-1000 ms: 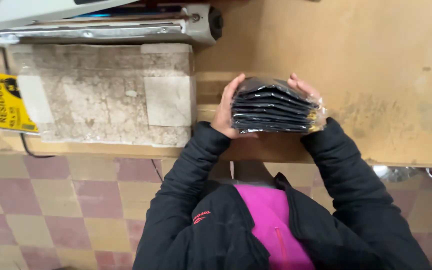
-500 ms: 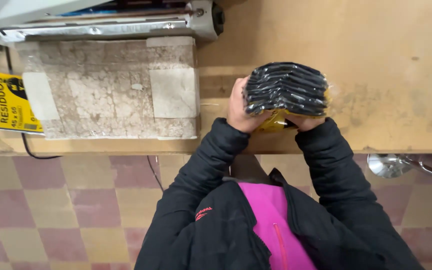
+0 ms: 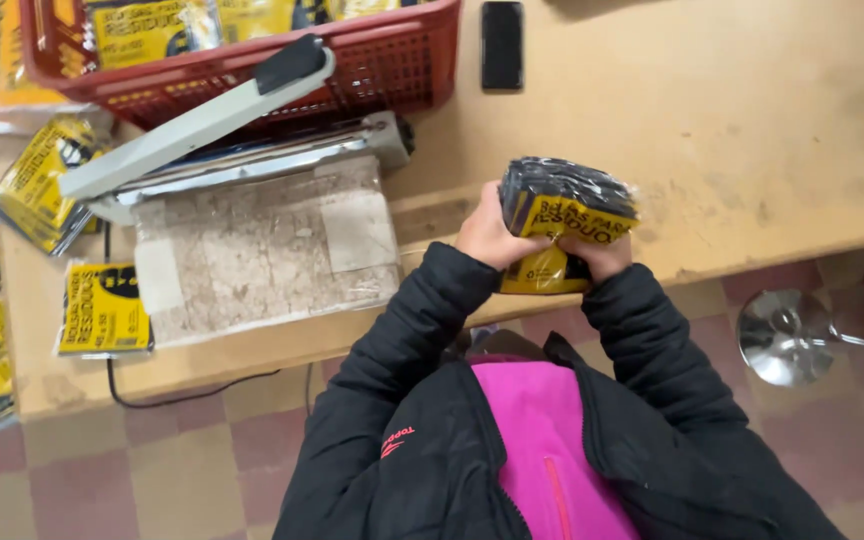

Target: Sealing individual packages of trash bags using a heat sealer and organizing them into stacks or crates.

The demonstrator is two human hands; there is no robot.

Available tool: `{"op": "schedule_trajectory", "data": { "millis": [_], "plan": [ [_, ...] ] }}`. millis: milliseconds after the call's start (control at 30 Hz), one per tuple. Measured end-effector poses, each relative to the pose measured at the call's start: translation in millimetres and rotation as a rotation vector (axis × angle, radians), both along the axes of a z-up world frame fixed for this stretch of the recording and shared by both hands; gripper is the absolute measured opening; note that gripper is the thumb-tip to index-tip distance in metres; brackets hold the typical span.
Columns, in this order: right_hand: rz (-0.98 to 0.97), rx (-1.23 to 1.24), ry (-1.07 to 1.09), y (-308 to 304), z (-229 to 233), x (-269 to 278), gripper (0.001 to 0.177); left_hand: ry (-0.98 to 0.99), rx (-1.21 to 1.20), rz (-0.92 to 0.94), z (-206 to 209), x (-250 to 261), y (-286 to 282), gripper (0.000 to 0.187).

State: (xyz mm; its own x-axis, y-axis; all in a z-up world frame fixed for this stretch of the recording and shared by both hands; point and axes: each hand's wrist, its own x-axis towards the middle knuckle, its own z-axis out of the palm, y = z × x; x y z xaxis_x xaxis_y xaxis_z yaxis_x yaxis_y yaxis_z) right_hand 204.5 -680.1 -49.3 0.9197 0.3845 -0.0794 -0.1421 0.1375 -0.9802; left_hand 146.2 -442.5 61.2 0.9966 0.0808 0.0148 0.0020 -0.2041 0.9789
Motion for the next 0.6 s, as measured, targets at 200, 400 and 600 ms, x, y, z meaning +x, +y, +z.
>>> {"op": "schedule_trajectory", "data": {
  "millis": [200,400,600],
  "plan": [
    [0.063,0.349,0.249,-43.1,-33.3,19.4,0.055,0.01,-0.239,-0.212,-52.4,33.7,-11.0,0.094],
    [0.316,0.61,0.439,-102.2,-40.5,90.1,0.065,0.105,-0.368,-0.302,-12.2,78.3,-59.5,0.074],
    [0.353,0.575,0.475,-190.6,-38.6,170.9,0.064,0.0,-0.127,-0.224,66.5,114.0,-139.5,0.077]
  ]
}}
